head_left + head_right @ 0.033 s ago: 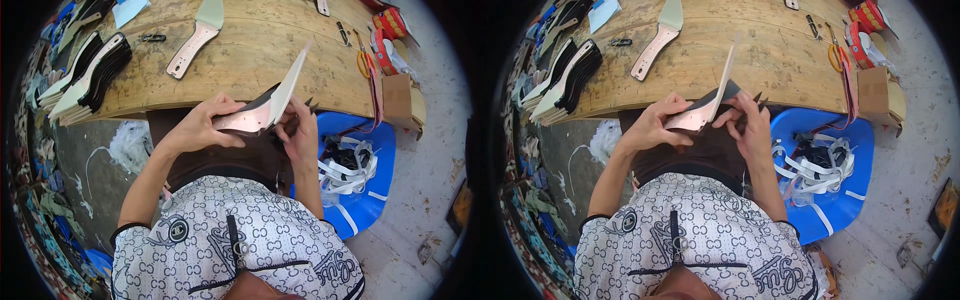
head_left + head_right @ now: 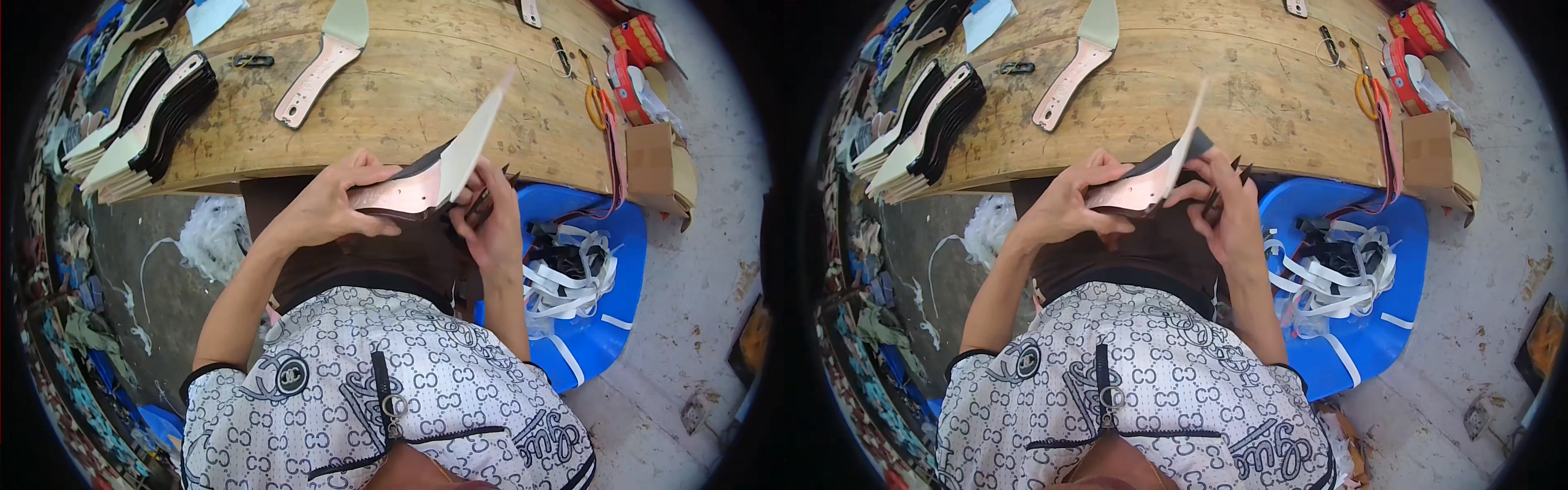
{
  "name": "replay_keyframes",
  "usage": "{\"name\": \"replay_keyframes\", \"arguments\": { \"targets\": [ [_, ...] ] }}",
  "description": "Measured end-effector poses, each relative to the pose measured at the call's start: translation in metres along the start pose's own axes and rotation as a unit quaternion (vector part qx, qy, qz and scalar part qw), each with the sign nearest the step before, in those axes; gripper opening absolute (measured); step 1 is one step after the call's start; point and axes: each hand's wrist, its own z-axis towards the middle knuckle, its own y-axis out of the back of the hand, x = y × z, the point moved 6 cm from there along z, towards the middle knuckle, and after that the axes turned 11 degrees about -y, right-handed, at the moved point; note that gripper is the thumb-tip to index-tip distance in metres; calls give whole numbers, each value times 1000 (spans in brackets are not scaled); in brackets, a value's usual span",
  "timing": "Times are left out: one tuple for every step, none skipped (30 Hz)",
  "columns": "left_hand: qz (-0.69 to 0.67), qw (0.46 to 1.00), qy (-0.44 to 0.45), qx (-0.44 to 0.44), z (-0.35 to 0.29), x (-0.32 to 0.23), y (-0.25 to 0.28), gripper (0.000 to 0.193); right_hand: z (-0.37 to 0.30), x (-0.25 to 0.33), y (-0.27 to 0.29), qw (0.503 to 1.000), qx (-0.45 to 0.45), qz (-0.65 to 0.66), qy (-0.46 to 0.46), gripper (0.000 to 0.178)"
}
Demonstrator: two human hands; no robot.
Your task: The person attaches edge strips along the contours of shoe insoles by hand, trimming the excess material with snips, and pulls plastic strips from a bin.
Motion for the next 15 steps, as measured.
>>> {"name": "replay_keyframes", "arguments": {
  "targets": [
    [68,998,5,2,0,1,2,65,-4,0,-7,999,3,-47,-7,30],
    [137,991,9,4,0,2,5,64,-7,-1,-11,996,6,-93,-14,38],
    [156,988,-5,8,1,2,4,64,-10,-6,-14,990,43,-132,-24,53],
    [154,988,-6,10,4,-8,-1,64,-11,-7,-13,990,41,-132,-23,53],
    [185,982,-23,8,11,-26,-8,67,-11,-7,-15,990,39,-134,-3,54],
    [216,976,-41,6,17,-38,-15,70,-10,-9,-17,990,36,-136,19,55],
    [249,968,-37,-5,22,-40,-18,75,-7,-10,-24,990,21,-118,80,59],
    [250,968,-39,-6,25,-44,-20,75,-11,-6,-28,989,22,-119,82,59],
    [270,961,-49,-25,29,-52,-18,74,-18,4,-34,989,17,-112,95,59],
    [288,955,-60,-42,33,-61,-16,73,-24,12,-37,988,10,-106,108,58],
    [299,951,-66,-35,36,-71,-17,77,-8,18,-29,991,61,-93,75,50],
    [299,951,-71,-32,39,-77,-17,77,-10,28,-31,992,100,33,73,38],
    [236,969,-72,1,43,-82,-22,78,-8,37,-26,996,44,14,81,31],
    [173,982,-71,34,47,-84,-27,79,-3,45,-19,996,-12,-5,87,24],
    [139,987,-46,69,48,-83,-32,81,9,44,-9,996,-15,-4,92,24]
  ]
}}
